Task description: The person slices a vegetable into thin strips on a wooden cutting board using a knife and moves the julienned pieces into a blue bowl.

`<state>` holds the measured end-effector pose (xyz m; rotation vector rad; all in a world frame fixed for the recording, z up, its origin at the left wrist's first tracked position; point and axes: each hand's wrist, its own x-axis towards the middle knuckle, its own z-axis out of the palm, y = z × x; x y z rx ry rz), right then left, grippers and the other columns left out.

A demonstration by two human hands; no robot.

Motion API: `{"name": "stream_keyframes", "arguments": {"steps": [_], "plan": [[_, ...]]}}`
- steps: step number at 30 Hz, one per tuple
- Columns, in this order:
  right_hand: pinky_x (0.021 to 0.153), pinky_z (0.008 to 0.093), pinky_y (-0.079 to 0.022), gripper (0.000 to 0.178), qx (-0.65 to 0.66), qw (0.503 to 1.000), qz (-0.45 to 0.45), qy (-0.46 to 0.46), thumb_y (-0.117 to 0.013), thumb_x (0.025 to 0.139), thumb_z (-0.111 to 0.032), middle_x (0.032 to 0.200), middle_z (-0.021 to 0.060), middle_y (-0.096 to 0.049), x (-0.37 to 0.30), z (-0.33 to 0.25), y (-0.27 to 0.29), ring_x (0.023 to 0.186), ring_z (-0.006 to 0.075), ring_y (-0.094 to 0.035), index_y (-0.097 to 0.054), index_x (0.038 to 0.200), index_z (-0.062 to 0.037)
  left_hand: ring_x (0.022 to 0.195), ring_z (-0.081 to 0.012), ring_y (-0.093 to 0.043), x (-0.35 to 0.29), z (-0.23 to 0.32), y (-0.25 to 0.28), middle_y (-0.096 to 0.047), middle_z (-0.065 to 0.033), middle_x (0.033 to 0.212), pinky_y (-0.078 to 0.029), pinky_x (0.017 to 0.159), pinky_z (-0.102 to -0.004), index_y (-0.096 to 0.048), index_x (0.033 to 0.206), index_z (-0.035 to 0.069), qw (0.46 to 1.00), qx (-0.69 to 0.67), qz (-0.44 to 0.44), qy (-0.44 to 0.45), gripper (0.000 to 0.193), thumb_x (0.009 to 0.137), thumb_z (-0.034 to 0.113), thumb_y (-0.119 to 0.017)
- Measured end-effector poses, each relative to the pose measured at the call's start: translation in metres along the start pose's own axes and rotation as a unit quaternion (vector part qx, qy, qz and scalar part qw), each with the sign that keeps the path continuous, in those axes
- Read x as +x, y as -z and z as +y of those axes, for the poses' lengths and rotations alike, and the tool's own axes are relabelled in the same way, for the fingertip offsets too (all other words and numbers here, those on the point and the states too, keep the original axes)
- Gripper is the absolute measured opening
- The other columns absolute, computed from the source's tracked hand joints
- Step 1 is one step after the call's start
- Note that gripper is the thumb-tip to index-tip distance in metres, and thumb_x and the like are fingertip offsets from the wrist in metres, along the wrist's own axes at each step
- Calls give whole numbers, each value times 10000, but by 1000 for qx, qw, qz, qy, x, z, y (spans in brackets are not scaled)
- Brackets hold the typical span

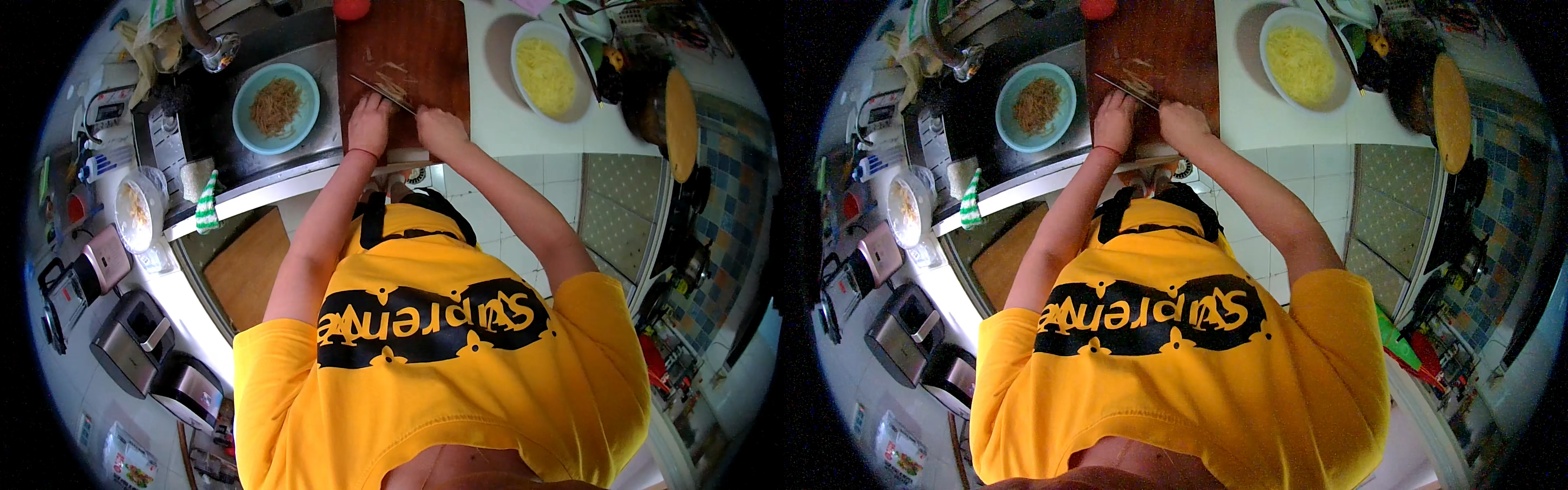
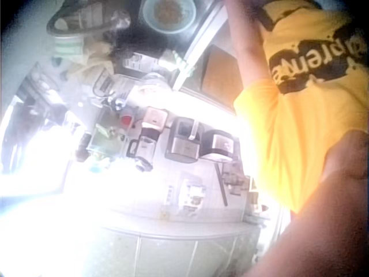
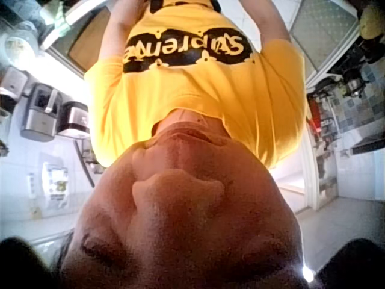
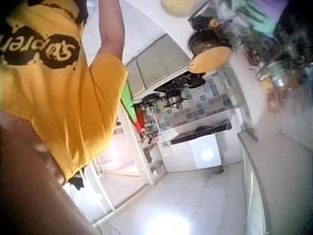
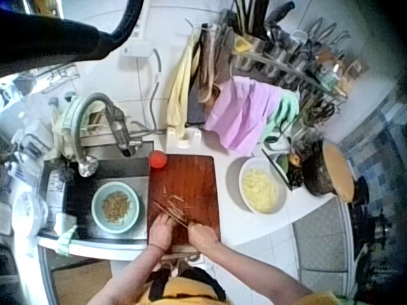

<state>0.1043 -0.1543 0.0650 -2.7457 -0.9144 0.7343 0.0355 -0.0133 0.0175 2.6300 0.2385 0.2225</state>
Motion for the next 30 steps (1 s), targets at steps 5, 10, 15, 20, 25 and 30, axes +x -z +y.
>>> {"name": "stream_keyframes", "arguments": {"steps": [5,10,15,20,25,30], "plan": [[698,487,-483,223,85,994,73,5,-465,864,-192,793,235,-619,16,-3,-5,756,410,-605,-573,828,-1,998,-285,-513,1,0,-1,-542,-98,1036,-439,854,-368,-604,921,64,1000,17,14,-10,183,787,95,-483],[694,494,-487,269,75,994,75,0,-452,878,-225,764,238,-619,4,12,11,766,409,-608,-593,845,2,1009,-298,-506,1,-1,-2,-535,-105,1087,-436,861,-380,-609,1033,72,1000,-10,21,-4,243,816,108,-506],[700,493,-476,258,37,999,23,25,-469,873,-224,790,243,-616,-15,10,18,768,407,-600,-596,835,-4,1013,-295,-503,0,-2,-1,-536,-106,1088,-429,869,-375,-609,1036,69,1000,4,-3,4,246,817,95,-498],[717,484,-484,260,17,1000,15,0,-479,860,-219,806,235,-622,17,3,-5,793,395,-608,-618,828,-2,1021,-296,-502,2,3,2,-540,-112,1059,-431,869,-375,-615,1016,67,1000,-4,3,0,234,824,97,-485],[735,484,-480,278,77,996,37,6,-478,861,-227,839,240,-620,24,-1,10,813,404,-599,-621,832,9,1035,-297,-504,0,0,-1,-542,-101,1069,-430,876,-370,-610,989,69,1000,-7,14,1,213,805,115,-515],[758,483,-464,285,90,994,54,9,-487,865,-242,847,243,-616,33,8,1,833,415,-583,-621,836,9,1050,-294,-495,2,-1,-2,-535,-106,1098,-422,887,-367,-586,1043,65,1000,-10,28,-5,253,805,124,-523]]}}
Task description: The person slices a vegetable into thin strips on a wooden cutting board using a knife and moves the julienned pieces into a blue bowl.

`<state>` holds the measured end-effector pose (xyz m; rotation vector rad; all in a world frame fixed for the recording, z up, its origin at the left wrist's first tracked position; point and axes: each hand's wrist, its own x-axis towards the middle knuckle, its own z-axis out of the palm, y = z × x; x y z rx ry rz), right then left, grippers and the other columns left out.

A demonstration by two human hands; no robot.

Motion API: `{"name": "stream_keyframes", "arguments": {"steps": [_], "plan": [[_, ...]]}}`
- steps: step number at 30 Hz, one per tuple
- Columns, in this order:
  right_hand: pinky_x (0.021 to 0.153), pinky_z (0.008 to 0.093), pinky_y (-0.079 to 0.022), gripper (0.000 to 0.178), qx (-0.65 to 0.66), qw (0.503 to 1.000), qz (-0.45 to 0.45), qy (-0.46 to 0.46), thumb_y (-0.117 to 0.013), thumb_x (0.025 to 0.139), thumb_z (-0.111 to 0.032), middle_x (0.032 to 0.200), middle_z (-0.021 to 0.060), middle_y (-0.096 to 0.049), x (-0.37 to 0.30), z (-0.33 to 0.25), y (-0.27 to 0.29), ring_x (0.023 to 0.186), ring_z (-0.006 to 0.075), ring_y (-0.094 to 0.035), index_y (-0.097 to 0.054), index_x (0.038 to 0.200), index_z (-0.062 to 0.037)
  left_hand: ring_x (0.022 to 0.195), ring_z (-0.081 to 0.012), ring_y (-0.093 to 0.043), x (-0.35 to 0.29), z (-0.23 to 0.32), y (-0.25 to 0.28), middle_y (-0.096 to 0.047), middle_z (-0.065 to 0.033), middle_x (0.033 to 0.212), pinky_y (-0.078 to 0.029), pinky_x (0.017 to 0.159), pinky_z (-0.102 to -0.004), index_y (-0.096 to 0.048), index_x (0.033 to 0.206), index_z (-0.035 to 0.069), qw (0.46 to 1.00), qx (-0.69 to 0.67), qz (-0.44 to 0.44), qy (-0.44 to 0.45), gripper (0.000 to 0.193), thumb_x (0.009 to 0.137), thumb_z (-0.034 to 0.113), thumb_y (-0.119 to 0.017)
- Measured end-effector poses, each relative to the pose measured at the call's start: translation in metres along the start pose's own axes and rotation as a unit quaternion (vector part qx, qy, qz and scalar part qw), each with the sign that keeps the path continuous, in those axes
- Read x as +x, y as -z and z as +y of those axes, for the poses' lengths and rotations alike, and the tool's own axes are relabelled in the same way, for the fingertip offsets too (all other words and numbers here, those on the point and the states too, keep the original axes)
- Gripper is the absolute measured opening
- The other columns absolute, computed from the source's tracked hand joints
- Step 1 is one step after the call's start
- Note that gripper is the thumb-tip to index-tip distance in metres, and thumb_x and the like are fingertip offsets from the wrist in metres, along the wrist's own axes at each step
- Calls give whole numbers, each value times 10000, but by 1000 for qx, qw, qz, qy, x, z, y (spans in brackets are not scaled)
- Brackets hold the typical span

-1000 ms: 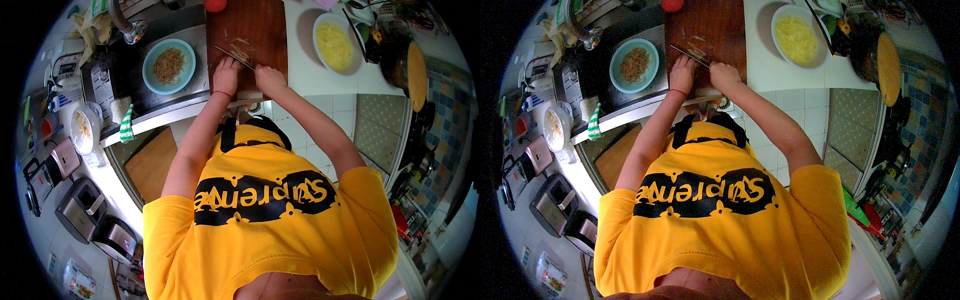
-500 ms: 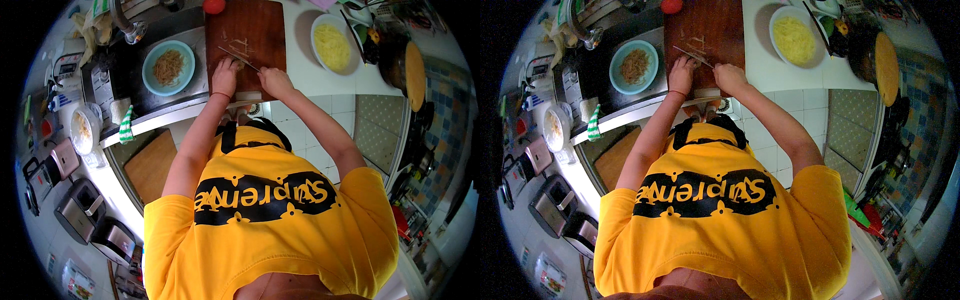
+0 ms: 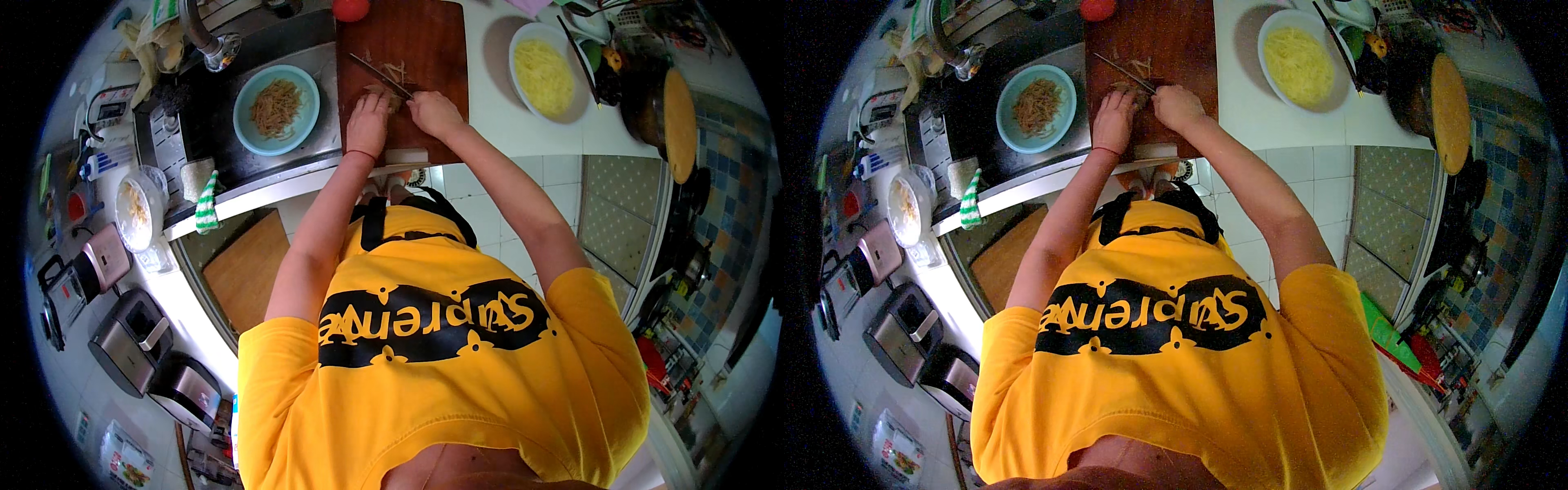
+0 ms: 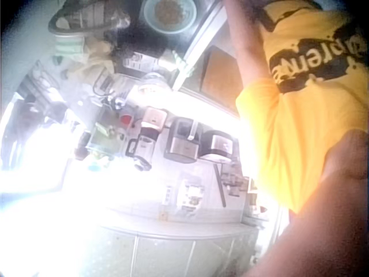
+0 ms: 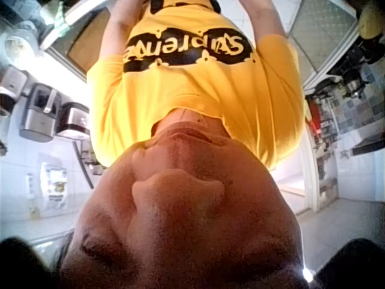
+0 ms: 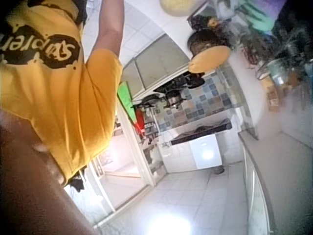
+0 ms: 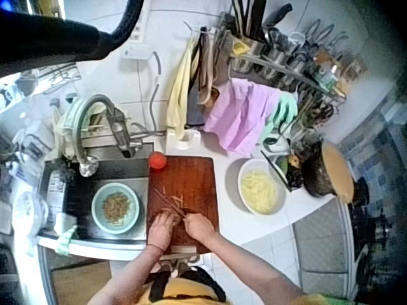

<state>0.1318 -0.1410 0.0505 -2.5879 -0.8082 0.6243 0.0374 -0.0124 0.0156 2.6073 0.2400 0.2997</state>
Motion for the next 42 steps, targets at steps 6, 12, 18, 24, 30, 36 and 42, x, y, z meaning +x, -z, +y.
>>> {"name": "stream_keyframes", "arguments": {"steps": [6,12,18,24,30,36,42], "plan": [[750,485,-459,266,-11,999,-43,-6,-487,865,-223,841,241,-616,-8,-3,18,834,406,-584,-616,836,7,1075,-316,-470,0,-2,-4,-511,-127,1164,-398,919,-381,-569,1107,62,1000,-23,-2,19,283,839,144,-534],[739,483,-465,259,-54,997,-61,3,-489,860,-220,826,246,-615,-22,-5,28,814,400,-592,-610,818,5,1053,-326,-474,0,-6,-7,-507,-136,1159,-401,910,-388,-569,1100,54,999,-26,-9,22,287,834,158,-541],[729,489,-477,257,-60,993,-104,-17,-489,846,-219,824,247,-618,-6,-7,11,780,409,-603,-612,815,5,1036,-318,-481,5,-3,0,-515,-130,1130,-409,899,-386,-573,1065,52,998,-11,-59,30,265,820,149,-537],[724,485,-482,235,37,999,15,-24,-498,831,-191,862,242,-621,2,-7,-1,792,400,-607,-626,847,6,1062,-310,-476,2,-5,-5,-516,-129,1128,-411,905,-378,-567,1032,40,1000,-14,-1,12,246,804,130,-542],[710,493,-482,259,-55,998,-23,16,-480,859,-226,839,237,-618,-16,1,17,792,398,-603,-614,840,-5,1072,-311,-470,2,-4,-4,-500,-130,1150,-403,916,-380,-551,1060,30,999,-34,-11,32,272,813,143,-542],[680,485,-476,213,-100,993,-50,31,-488,852,-189,806,237,-616,-23,5,18,772,392,-601,-598,827,-8,1066,-306,-471,2,-2,-1,-502,-123,1146,-406,909,-375,-569,1038,37,998,-45,-16,44,254,807,141,-547],[709,478,-481,183,-102,991,-86,26,-488,825,-148,823,243,-618,2,-6,10,797,394,-606,-607,848,-10,1049,-304,-479,4,-2,-1,-514,-119,1130,-412,895,-378,-586,1023,41,998,-35,-25,46,249,801,149,-553]]}}
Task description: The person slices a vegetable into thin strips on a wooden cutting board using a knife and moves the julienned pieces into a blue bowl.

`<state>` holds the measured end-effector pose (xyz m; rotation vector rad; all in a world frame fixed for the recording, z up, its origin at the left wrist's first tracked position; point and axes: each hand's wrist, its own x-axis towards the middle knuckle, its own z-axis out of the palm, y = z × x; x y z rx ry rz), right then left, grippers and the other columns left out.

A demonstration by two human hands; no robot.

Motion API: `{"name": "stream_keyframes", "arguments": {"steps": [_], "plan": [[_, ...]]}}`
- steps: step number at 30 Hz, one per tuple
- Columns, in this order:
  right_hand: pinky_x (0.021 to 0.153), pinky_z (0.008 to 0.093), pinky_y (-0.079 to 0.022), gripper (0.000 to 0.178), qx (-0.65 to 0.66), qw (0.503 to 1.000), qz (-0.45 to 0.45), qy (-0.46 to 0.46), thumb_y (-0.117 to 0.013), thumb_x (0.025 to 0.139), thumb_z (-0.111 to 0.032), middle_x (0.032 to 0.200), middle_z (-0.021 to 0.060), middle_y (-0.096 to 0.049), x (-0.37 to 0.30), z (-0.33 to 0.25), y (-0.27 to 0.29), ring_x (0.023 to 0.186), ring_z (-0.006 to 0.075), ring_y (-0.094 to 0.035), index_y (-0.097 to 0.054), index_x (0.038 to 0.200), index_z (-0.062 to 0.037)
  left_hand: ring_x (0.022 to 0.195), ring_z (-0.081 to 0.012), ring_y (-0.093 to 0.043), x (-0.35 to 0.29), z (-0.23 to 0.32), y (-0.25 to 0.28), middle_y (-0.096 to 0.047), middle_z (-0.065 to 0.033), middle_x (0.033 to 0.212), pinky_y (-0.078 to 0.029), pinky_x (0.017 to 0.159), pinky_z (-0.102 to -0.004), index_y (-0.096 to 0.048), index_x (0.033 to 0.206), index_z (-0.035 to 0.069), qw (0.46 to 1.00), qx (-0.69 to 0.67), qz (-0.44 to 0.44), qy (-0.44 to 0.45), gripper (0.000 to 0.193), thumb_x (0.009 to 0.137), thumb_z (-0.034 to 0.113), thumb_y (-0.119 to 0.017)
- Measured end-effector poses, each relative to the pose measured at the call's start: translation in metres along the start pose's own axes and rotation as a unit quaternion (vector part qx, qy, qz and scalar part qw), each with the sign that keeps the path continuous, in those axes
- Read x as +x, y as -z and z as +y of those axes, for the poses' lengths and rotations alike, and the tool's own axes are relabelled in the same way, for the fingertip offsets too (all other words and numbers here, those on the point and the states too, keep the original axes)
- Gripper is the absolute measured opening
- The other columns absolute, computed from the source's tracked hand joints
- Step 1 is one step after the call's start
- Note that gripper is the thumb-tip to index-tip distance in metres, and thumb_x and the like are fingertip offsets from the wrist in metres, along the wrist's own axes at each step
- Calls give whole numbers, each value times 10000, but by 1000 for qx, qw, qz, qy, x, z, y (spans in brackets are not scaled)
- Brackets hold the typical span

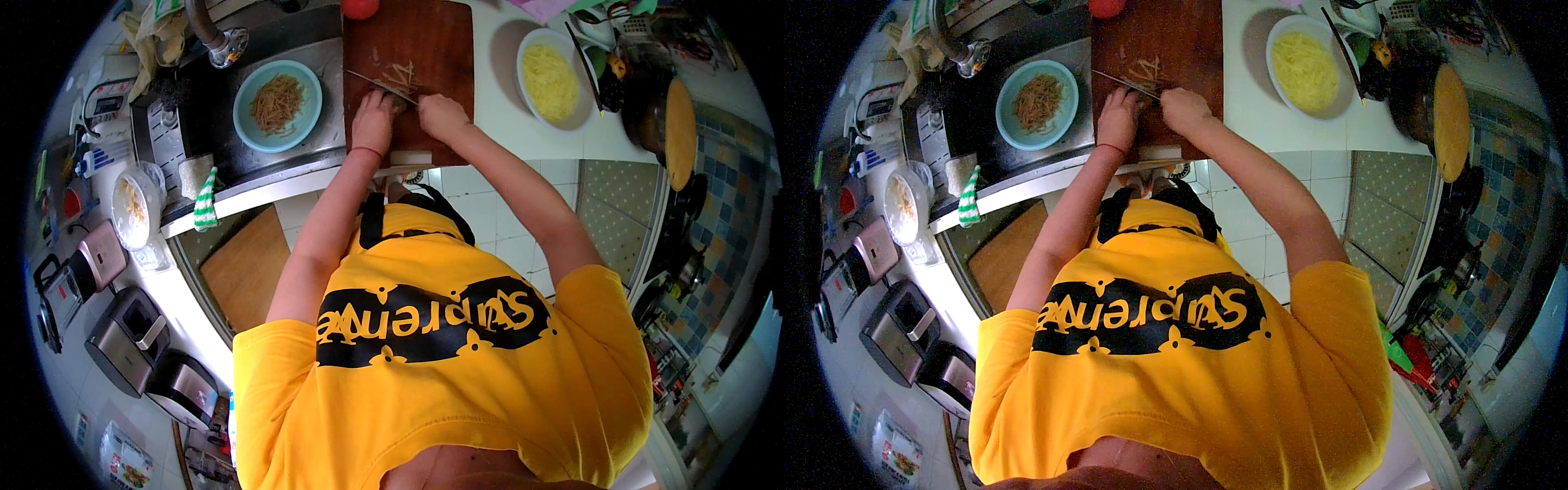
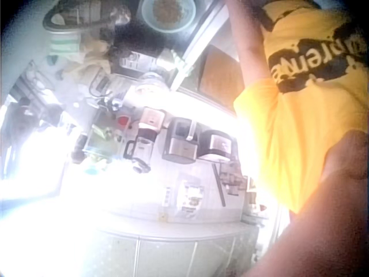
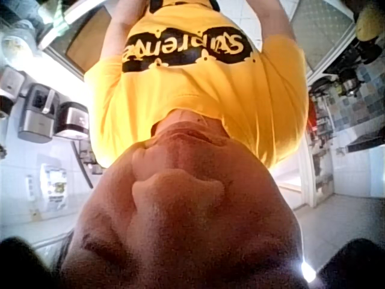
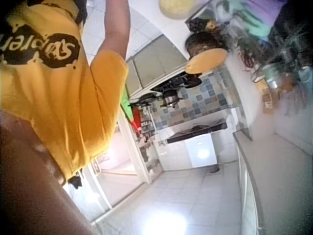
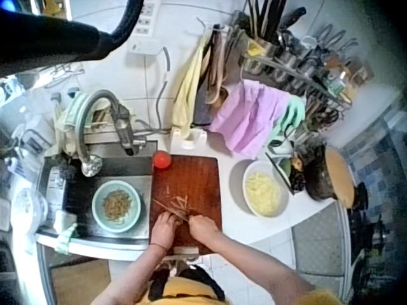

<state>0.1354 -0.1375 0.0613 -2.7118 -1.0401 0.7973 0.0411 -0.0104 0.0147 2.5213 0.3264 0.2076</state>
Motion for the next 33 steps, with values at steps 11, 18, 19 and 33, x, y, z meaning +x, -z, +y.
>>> {"name": "stream_keyframes", "arguments": {"steps": [11,18,19,33], "plan": [[727,483,-474,259,76,993,83,-26,-505,845,-232,834,236,-618,0,11,5,807,405,-595,-626,824,-5,1114,-301,-462,0,-6,2,-498,-114,1200,-393,939,-375,-572,1101,75,1000,-2,-8,-12,289,830,173,-557],[718,485,-466,219,53,997,48,-16,-521,842,-197,820,240,-616,-17,9,11,798,400,-592,-612,817,1,1115,-311,-455,1,-6,7,-465,-119,1231,-386,950,-380,-526,1144,38,999,-16,27,-16,387,790,177,-596],[713,487,-467,220,47,998,41,-15,-519,842,-199,821,239,-616,-21,4,15,794,402,-593,-612,815,-1,1119,-313,-451,1,-8,6,-469,-120,1226,-382,953,-384,-527,1145,33,999,-10,27,-17,394,788,183,-600],[748,471,-487,213,50,997,29,-47,-494,814,-141,868,247,-619,7,-8,2,844,392,-602,-646,845,6,1131,-292,-446,4,-10,7,-496,-105,1195,-385,949,-369,-561,1111,33,1000,10,6,-6,384,779,218,-617]]}}
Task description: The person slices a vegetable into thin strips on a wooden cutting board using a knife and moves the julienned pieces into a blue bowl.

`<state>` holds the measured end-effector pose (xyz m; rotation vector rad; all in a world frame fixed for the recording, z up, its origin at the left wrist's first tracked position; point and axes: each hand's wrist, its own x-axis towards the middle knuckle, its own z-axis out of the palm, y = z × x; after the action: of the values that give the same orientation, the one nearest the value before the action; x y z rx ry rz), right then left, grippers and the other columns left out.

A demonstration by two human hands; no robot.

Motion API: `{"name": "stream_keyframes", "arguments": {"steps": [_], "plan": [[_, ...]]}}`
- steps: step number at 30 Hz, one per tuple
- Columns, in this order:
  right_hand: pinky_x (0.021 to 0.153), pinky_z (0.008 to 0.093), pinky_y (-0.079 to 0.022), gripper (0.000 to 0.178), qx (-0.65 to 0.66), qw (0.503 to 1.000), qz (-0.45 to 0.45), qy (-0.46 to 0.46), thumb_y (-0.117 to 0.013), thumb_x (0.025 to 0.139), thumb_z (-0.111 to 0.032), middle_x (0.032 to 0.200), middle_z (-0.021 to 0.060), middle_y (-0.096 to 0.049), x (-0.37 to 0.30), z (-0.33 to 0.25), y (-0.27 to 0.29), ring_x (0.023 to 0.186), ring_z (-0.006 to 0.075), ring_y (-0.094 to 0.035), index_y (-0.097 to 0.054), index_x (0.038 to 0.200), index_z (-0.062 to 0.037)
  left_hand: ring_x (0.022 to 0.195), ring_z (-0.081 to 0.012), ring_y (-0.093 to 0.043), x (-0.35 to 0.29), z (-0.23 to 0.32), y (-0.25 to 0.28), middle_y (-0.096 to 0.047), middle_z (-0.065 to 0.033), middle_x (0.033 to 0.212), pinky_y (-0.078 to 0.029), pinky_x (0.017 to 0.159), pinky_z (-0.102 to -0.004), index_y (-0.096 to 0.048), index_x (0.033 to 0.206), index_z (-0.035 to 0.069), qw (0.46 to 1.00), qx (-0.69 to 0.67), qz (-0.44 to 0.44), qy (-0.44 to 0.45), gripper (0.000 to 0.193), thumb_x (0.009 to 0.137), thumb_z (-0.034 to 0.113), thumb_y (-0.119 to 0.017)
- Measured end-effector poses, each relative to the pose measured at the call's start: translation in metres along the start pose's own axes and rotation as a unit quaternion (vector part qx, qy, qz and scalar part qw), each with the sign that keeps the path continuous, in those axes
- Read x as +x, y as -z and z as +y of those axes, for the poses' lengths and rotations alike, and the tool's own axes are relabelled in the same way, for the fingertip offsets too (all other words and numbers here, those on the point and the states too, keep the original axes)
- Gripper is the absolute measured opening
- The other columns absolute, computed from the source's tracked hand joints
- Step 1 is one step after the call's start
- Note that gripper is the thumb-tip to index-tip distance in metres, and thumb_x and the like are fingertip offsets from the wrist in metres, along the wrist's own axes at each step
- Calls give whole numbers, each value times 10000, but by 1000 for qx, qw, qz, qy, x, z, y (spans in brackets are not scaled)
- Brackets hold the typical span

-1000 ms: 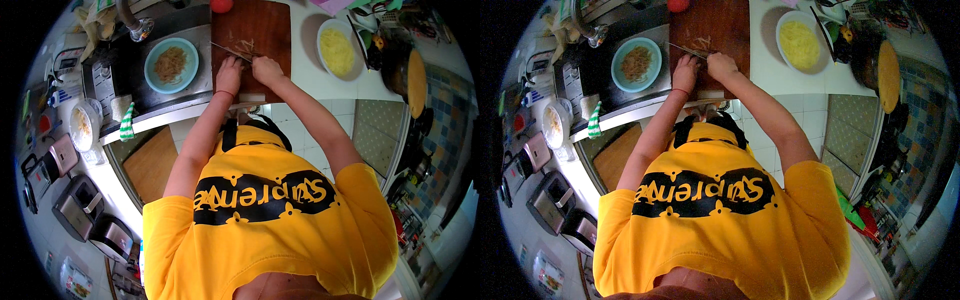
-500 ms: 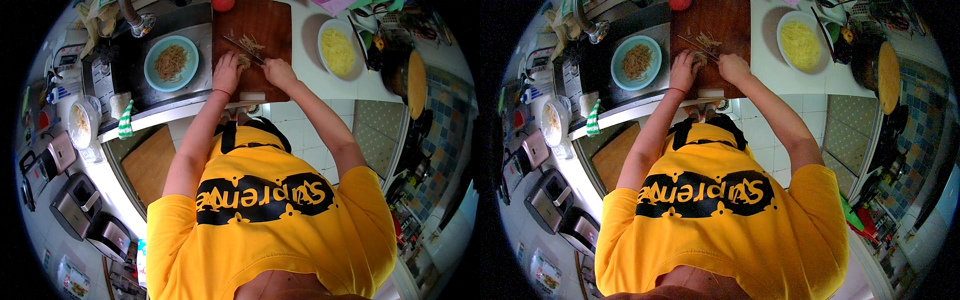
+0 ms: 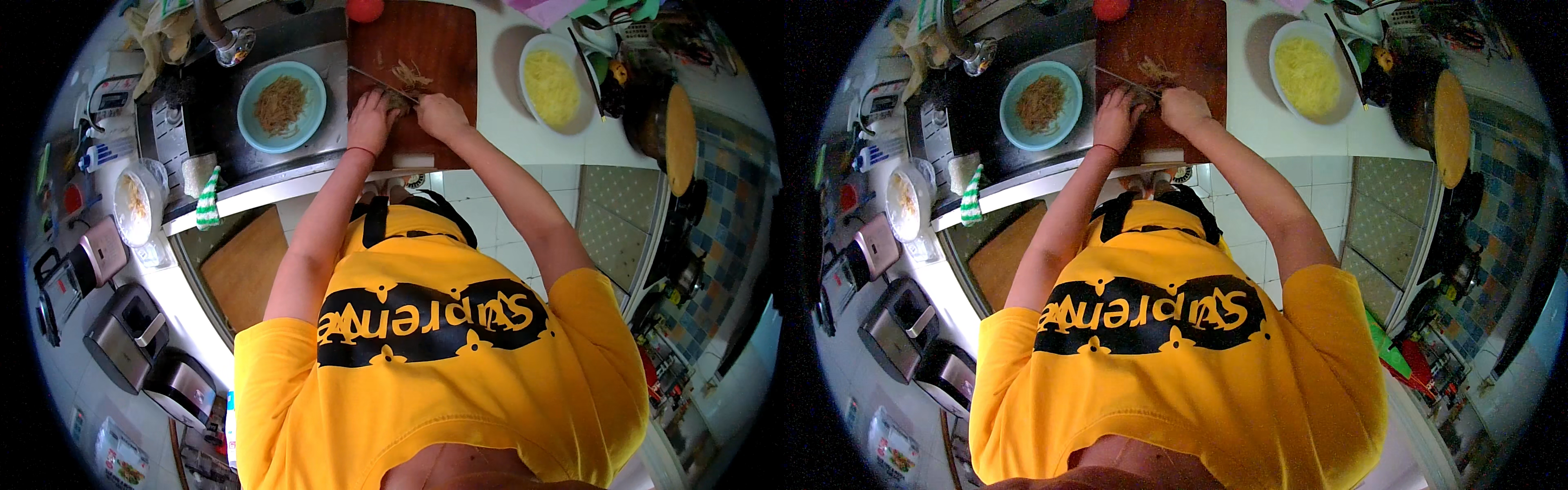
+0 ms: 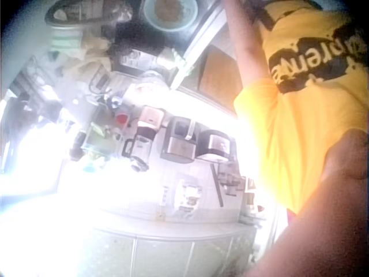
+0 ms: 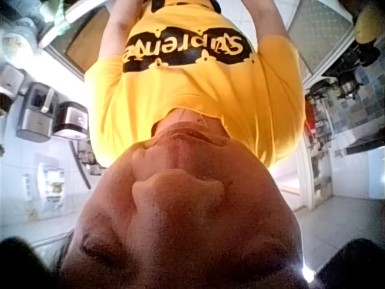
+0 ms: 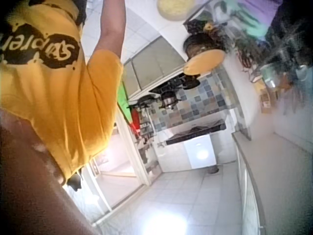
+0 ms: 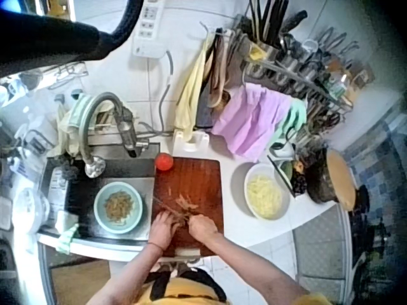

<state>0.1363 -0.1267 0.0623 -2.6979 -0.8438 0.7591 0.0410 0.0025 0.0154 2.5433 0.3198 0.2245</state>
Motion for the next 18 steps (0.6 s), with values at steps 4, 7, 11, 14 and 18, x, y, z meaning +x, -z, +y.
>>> {"name": "stream_keyframes", "arguments": {"steps": [4,7,11,14,18], "plan": [[755,481,-476,260,45,998,46,-11,-498,847,-213,852,250,-617,-3,15,2,850,398,-595,-636,832,7,1135,-290,-446,-2,-2,-3,-490,-108,1208,-379,959,-366,-550,1127,34,1000,1,15,-9,395,784,218,-615],[737,483,-473,245,6,999,29,20,-508,846,-217,835,245,-617,-12,17,9,819,400,-597,-622,825,-1,1136,-292,-447,-3,-5,-6,-485,-116,1218,-375,966,-367,-539,1141,28,1000,-5,20,-6,406,787,214,-613],[715,479,-473,211,-21,999,-2,47,-516,846,-195,812,242,-616,-19,16,11,786,402,-596,-610,846,-6,1135,-295,-448,-5,-4,-6,-486,-126,1214,-376,966,-368,-532,1146,16,1000,-6,21,-5,411,792,211,-609],[707,476,-476,210,-30,998,-10,52,-516,841,-190,825,241,-618,-18,17,11,784,396,-600,-615,834,-5,1125,-301,-452,-4,-2,-4,-491,-125,1209,-379,961,-370,-538,1137,16,1000,-6,21,-1,402,790,208,-608],[715,471,-481,223,-73,995,-32,61,-517,830,-185,855,241,-620,-5,20,5,805,387,-605,-630,819,7,1110,-311,-458,-1,-3,-2,-496,-129,1204,-386,949,-377,-558,1110,19,1000,6,6,-7,375,793,211,-610]]}}
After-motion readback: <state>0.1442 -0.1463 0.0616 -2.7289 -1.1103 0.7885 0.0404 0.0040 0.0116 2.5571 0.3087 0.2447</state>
